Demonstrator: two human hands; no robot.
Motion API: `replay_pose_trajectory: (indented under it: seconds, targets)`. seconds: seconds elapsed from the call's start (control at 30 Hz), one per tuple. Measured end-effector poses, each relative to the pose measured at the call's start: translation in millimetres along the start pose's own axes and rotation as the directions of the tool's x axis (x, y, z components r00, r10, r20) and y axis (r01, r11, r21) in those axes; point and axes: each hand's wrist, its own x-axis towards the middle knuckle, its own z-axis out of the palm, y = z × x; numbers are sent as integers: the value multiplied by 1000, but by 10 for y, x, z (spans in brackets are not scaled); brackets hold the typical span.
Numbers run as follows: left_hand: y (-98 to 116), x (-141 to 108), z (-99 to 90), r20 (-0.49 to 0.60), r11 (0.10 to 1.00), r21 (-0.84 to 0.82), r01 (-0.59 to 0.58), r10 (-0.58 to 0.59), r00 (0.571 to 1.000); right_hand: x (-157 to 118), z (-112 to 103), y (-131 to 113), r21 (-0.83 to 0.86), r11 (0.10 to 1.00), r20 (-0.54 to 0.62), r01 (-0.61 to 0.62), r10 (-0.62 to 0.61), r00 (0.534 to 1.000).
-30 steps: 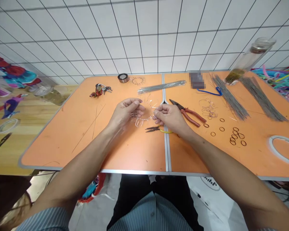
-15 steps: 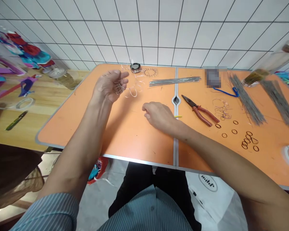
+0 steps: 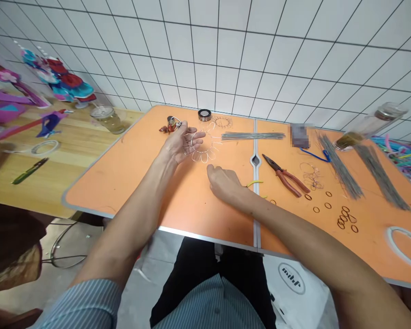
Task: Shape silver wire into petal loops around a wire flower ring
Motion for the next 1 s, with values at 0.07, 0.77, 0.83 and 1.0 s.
replay_pose_trajectory:
  seconds: [0.07,0.77,0.83,1.0]
  targets:
    - [34,-7,-14,-10,1000,2,-6,6,1000,-156,12,21,30,1000,3,-4,3,1000]
    - [-313,-338,286,243,860,361,-361,287,926,-350,-367,774,766,642,-252,28,260,932]
    - [-330,-453,363,347,905,338,-259,137,928,-286,-380,713,744,667,-272,47,238,932]
    - [-399,-553,435,345,917,309,-253,140,928,-203,-414,592,656,750,-330,89,179,927]
